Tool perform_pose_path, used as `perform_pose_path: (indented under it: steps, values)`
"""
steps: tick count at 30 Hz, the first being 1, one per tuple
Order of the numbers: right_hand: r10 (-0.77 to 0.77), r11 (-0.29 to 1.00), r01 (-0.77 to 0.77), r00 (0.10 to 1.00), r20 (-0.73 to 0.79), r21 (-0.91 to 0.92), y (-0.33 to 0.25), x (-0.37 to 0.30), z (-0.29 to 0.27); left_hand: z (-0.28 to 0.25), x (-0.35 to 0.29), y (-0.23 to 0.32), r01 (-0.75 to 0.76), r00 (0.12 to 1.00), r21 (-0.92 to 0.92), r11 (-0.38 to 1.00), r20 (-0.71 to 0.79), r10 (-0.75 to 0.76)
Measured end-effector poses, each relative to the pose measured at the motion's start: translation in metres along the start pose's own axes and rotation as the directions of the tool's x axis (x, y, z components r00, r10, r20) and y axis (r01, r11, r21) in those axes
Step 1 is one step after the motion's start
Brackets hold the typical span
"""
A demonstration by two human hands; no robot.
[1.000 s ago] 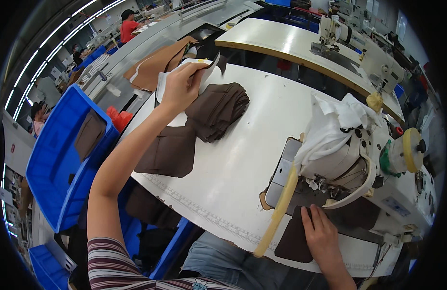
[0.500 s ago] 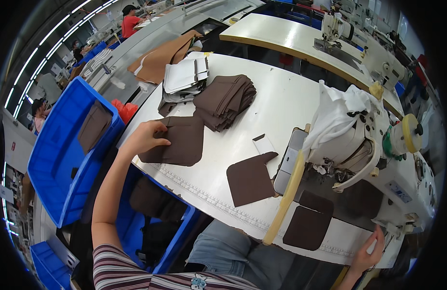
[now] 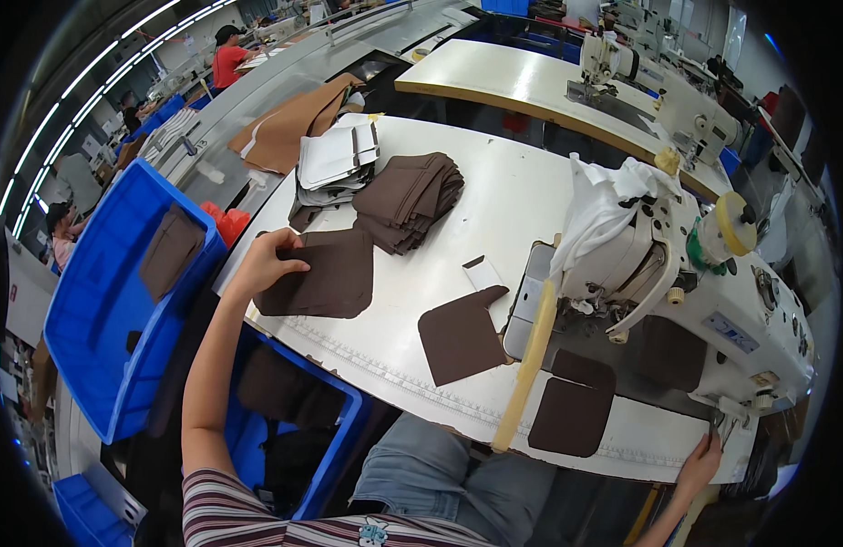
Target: The person stitches pieces of brown leather together using an industrial sewing machine.
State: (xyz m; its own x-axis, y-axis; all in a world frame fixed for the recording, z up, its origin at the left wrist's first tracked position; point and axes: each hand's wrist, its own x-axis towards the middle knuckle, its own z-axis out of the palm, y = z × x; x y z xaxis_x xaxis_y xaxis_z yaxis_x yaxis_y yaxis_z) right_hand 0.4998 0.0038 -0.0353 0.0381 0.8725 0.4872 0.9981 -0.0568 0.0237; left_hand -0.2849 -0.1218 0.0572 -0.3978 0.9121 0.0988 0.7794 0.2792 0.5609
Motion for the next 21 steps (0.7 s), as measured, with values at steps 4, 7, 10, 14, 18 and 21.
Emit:
perform_pose_path:
  steps: [4,7,10,14,18,21]
  values:
    - [0.167,0.986,-0.164,0.966,0.195,-0.031,-0.008,0.011,-0.017,-0.011,-0.009,0.019,0.035,0.999,-0.246,0.969,-0.021,-0.041]
    - [0.102,0.986,-0.124,0.977,0.188,0.111,0.002,0.012,-0.041,-0.03,-0.026,0.063,0.102,0.994,-0.393,0.914,0.079,-0.077]
    - [0.107,0.68,-0.231,0.97,0.218,0.696,-0.053,0.0,-0.103,-0.044,-0.046,0.116,-0.096,0.951,-0.451,0.887,0.222,0.216]
    - [-0.302,0.521,-0.08,0.914,0.271,0.85,-0.183,0.012,-0.154,-0.01,-0.045,0.185,-0.294,0.548,-0.532,0.794,0.587,0.596]
    - [-0.675,0.341,-0.172,0.64,0.368,0.924,-0.265,0.024,-0.151,0.069,-0.038,0.205,-0.551,0.355,-0.516,0.656,0.566,0.744]
    - [-0.791,0.078,-0.315,0.558,0.25,0.946,-0.291,0.008,-0.105,0.107,-0.035,0.226,-0.579,0.306,-0.533,0.617,0.56,0.77]
